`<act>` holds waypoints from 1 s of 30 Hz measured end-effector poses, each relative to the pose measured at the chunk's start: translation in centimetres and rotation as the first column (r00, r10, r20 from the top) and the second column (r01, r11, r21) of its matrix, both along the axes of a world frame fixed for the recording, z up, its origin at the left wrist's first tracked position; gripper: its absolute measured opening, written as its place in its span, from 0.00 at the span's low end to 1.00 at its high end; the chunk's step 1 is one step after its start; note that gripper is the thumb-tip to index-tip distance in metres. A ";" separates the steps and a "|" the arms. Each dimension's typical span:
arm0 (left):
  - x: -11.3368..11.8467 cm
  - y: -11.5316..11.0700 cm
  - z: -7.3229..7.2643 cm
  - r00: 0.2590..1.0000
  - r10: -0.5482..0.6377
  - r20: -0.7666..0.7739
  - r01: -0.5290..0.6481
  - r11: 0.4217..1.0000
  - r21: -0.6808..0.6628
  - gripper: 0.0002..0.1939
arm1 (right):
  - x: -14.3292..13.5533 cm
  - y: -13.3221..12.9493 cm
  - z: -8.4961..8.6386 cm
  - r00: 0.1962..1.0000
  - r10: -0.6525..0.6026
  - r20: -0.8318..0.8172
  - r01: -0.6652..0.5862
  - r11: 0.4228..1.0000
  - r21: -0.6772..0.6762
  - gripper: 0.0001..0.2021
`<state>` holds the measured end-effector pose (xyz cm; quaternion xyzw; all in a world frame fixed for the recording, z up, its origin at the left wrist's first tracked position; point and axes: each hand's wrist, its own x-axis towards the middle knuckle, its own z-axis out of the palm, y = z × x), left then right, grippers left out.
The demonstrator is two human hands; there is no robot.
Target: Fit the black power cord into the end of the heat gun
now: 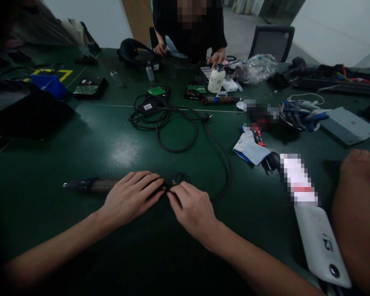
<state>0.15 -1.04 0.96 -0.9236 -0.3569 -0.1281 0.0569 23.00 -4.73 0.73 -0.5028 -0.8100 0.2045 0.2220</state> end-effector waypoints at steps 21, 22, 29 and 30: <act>0.6 0.1 0.6 0.999 0.035 0.036 -0.034 0.999 -0.038 0.14 | 0.1 -0.2 0.1 0.999 0.013 0.030 -0.013 1.000 0.007 0.10; 0.6 0.1 0.6 0.998 0.040 0.039 -0.039 0.999 -0.035 0.13 | 0.1 -0.1 0.2 0.999 0.018 0.035 -0.019 1.000 0.012 0.10; 0.6 0.1 0.5 0.998 0.033 0.048 -0.033 0.999 -0.016 0.14 | 0.2 -0.1 0.4 0.998 0.032 0.052 -0.034 0.999 0.026 0.10; 0.5 0.1 0.5 0.999 0.022 0.046 -0.022 1.000 -0.007 0.14 | 0.1 -0.1 0.4 0.998 0.032 0.051 -0.033 0.999 0.027 0.10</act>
